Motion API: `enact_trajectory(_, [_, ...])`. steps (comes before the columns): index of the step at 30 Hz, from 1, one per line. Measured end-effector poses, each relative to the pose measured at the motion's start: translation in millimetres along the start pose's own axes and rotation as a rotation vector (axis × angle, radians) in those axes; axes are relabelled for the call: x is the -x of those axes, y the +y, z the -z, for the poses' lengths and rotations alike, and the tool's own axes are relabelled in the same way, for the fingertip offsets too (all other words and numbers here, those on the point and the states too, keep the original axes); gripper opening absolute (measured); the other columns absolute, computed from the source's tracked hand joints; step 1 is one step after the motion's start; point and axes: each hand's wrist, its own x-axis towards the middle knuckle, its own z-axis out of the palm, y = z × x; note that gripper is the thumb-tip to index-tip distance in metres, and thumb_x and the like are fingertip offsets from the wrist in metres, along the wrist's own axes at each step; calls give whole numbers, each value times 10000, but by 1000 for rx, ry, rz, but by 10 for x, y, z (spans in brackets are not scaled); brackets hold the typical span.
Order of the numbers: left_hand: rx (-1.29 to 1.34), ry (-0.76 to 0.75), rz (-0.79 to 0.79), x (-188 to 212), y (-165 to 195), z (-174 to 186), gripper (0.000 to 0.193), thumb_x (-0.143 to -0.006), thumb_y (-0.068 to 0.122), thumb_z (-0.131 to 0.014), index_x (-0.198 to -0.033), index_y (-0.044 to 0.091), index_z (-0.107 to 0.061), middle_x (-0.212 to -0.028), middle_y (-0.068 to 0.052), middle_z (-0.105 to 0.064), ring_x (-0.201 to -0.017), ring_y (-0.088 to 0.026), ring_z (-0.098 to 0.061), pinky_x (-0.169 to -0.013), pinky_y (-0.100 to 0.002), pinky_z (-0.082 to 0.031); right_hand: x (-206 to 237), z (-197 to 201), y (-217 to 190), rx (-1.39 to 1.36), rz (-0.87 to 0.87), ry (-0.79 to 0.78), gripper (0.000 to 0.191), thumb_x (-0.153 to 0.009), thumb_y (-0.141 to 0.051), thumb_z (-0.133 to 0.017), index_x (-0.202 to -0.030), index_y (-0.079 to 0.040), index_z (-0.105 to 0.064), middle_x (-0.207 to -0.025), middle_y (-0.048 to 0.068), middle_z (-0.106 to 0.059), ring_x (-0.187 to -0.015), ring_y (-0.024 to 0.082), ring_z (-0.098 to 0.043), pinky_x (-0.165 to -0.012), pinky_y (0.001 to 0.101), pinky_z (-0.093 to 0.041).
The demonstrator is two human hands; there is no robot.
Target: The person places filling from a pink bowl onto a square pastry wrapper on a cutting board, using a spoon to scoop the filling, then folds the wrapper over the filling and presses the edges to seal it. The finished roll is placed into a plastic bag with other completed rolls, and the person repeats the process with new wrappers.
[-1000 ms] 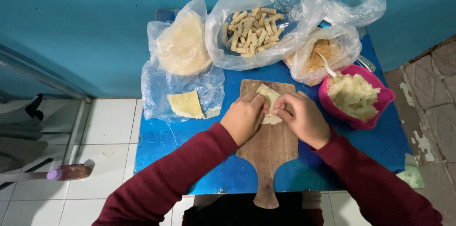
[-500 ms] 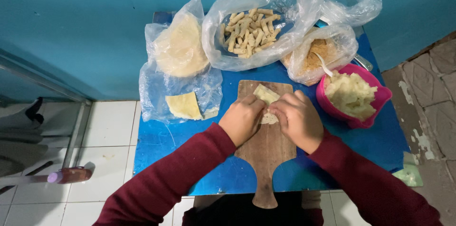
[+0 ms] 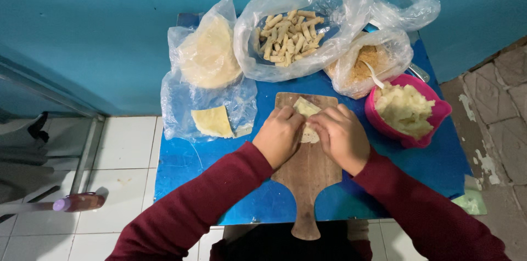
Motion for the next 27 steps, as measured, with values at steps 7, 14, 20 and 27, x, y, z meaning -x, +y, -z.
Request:
enact_trajectory(7, [44, 50, 33, -3, 23, 36, 226, -871, 30, -685, -1097, 26, -674, -1014, -194, -620, -951, -400, -618, -847, -457, -531, 52, -29, -55, 136, 61, 54, 207, -847, -33, -690, -1041, -82, -741, -1022, 36, -703, -901, 292, -602, -769, 422, -449])
enact_trajectory(14, [114, 50, 103, -17, 73, 93, 395, -839, 52, -746, -1184, 26, -555, -1081, -199, -563, -1005, -418, -612, -826, -473, -531, -14, -23, -101, 183, 23, 21, 358, -779, -19, -670, -1114, -111, -757, -1057, 38, -719, -894, 309, -580, -753, 427, -445])
enact_trajectory(20, [132, 47, 119, -41, 80, 60, 359, -835, 50, -748, -1120, 33, -532, -1068, -195, -567, -974, -422, -619, -790, -475, -532, -73, -10, 61, -36, -38, 63, 306, -903, -8, -654, -1197, -53, -728, -1140, 98, -710, -953, 328, -588, -846, 423, -481])
enact_trajectory(27, [151, 48, 120, -51, 60, 37, 326, -831, 56, -750, -1067, 46, -525, -1023, -183, -583, -937, -412, -629, -763, -463, -534, -77, 54, 153, -26, -14, 13, 234, -862, -52, -710, -1095, -65, -730, -1025, 90, -719, -925, 343, -615, -813, 431, -473])
